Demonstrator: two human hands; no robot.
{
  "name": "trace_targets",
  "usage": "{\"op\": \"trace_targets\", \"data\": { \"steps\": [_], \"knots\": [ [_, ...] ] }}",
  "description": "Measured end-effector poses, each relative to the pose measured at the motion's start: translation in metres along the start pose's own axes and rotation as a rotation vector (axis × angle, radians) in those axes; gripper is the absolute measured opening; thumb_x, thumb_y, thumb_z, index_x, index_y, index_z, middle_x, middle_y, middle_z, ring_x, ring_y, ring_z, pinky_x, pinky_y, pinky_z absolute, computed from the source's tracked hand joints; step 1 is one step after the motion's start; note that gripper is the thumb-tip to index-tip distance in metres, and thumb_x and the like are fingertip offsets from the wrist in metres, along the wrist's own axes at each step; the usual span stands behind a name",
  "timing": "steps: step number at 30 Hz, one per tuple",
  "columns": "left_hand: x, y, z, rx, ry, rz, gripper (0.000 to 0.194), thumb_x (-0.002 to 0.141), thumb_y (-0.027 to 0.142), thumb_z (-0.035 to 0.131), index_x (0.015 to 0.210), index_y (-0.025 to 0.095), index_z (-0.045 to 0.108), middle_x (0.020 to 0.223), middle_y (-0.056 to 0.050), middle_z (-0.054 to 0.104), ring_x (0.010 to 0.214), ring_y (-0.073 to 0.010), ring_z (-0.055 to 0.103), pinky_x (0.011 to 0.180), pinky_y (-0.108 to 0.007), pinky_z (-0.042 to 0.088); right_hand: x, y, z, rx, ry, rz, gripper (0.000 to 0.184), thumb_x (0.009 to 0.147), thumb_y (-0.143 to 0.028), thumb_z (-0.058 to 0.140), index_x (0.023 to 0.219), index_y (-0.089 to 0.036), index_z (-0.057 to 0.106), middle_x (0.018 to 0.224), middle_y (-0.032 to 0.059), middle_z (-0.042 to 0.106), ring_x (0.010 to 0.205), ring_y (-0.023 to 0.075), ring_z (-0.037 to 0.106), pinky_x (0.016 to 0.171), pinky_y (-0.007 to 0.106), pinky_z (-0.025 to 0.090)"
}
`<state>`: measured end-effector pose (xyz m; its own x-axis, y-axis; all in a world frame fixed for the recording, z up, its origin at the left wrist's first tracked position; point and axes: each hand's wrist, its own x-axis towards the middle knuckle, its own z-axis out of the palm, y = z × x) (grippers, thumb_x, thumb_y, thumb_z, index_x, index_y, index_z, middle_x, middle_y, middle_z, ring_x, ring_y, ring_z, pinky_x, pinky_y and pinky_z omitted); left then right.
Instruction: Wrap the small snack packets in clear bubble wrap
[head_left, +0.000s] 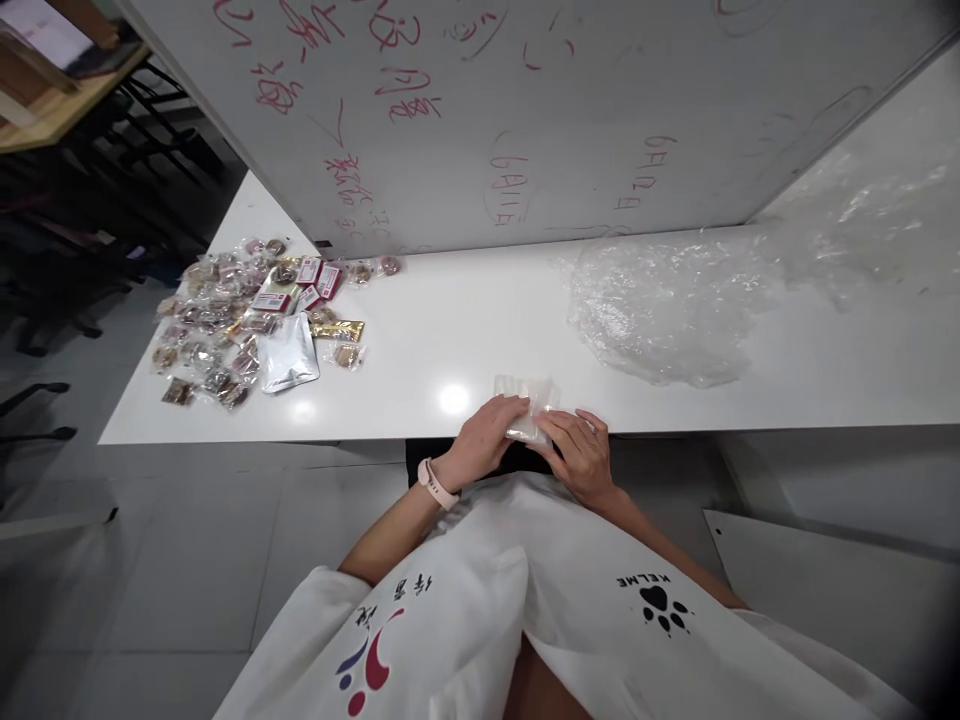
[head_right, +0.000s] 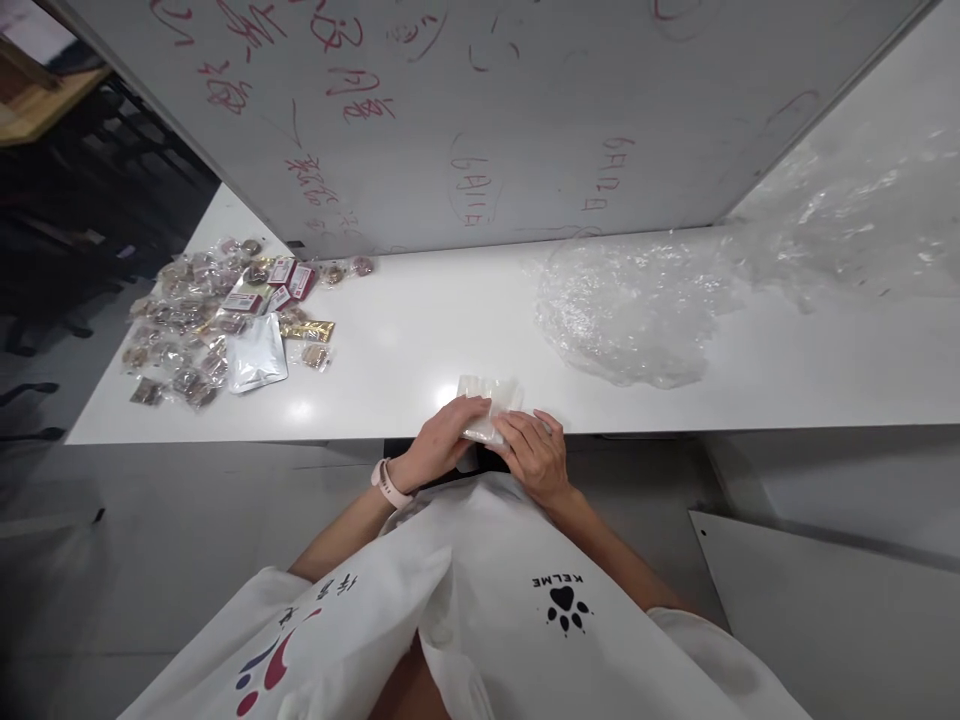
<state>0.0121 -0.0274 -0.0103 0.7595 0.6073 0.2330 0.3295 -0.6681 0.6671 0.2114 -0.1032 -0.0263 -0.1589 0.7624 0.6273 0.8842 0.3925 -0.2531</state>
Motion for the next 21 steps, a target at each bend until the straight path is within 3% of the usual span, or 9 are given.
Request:
{"op": "trace_targets", "data": {
  "steps": [4, 7, 10, 14, 16, 21],
  "knots": [
    [0.007, -0.009, -0.019, -0.247, 0.006, -0.107, 0.034, 0.097, 0.035, 0.056, 0.127, 0.021, 0.055, 0.126, -0.01, 0.064, 0.113, -0.0207, 0.063, 0.096, -0.037, 0.052, 0.008, 0.003, 0.0, 0.046, 0.031, 0.08, 0.025, 0.097, -0.039, 0.06, 0.111, -0.02, 0.062, 0.096, 0.0043, 0.075, 0.083, 0.0166, 0.068, 0.099, 0.038, 0.038],
    [0.026, -0.009, -0.023, -0.085, 0.035, -0.235, 0.027, 0.096, 0.043, 0.058, 0.105, 0.018, 0.064, 0.102, -0.007, 0.068, 0.097, -0.0212, 0.061, 0.089, -0.037, 0.049, 0.017, 0.009, 0.003, 0.0, 0.019, 0.188, 0.025, 0.098, -0.044, 0.057, 0.097, -0.02, 0.064, 0.09, 0.004, 0.073, 0.084, 0.0183, 0.064, 0.091, 0.038, 0.038],
    [0.05, -0.01, -0.019, 0.154, 0.059, -0.376, 0.034, 0.099, 0.044, 0.05, 0.085, 0.017, 0.064, 0.088, -0.007, 0.064, 0.091, -0.0223, 0.056, 0.085, -0.037, 0.045, 0.029, 0.02, 0.008, -0.027, -0.06, 0.345, 0.034, 0.096, -0.052, 0.055, 0.087, -0.021, 0.064, 0.095, 0.0067, 0.07, 0.091, 0.0221, 0.06, 0.085, 0.039, 0.036],
    [0.075, -0.016, -0.018, 0.29, 0.07, -0.426, 0.029, 0.099, 0.041, 0.052, 0.104, 0.015, 0.063, 0.107, -0.01, 0.064, 0.101, -0.0239, 0.054, 0.088, -0.036, 0.043, 0.045, 0.04, 0.017, 0.061, -0.162, 0.509, 0.041, 0.095, -0.057, 0.053, 0.113, -0.022, 0.065, 0.113, 0.0091, 0.066, 0.103, 0.0267, 0.057, 0.087, 0.04, 0.037],
    [0.082, -0.017, -0.023, 0.304, 0.001, -0.413, 0.029, 0.099, 0.04, 0.053, 0.11, 0.014, 0.061, 0.106, -0.01, 0.064, 0.101, -0.0237, 0.056, 0.087, -0.036, 0.043, 0.05, 0.047, 0.019, 0.115, -0.203, 0.525, 0.042, 0.094, -0.055, 0.053, 0.12, -0.024, 0.064, 0.118, 0.0086, 0.066, 0.106, 0.0271, 0.056, 0.089, 0.041, 0.038],
    [0.088, -0.018, -0.043, 0.247, -0.278, -0.355, 0.039, 0.091, 0.053, 0.062, 0.103, 0.016, 0.062, 0.094, -0.006, 0.066, 0.084, -0.0213, 0.06, 0.07, -0.03, 0.04, 0.053, 0.049, 0.019, 0.168, -0.252, 0.513, 0.033, 0.094, -0.051, 0.058, 0.112, -0.025, 0.068, 0.116, 0.0061, 0.068, 0.105, 0.0259, 0.058, 0.091, 0.042, 0.038]
  ]
}}
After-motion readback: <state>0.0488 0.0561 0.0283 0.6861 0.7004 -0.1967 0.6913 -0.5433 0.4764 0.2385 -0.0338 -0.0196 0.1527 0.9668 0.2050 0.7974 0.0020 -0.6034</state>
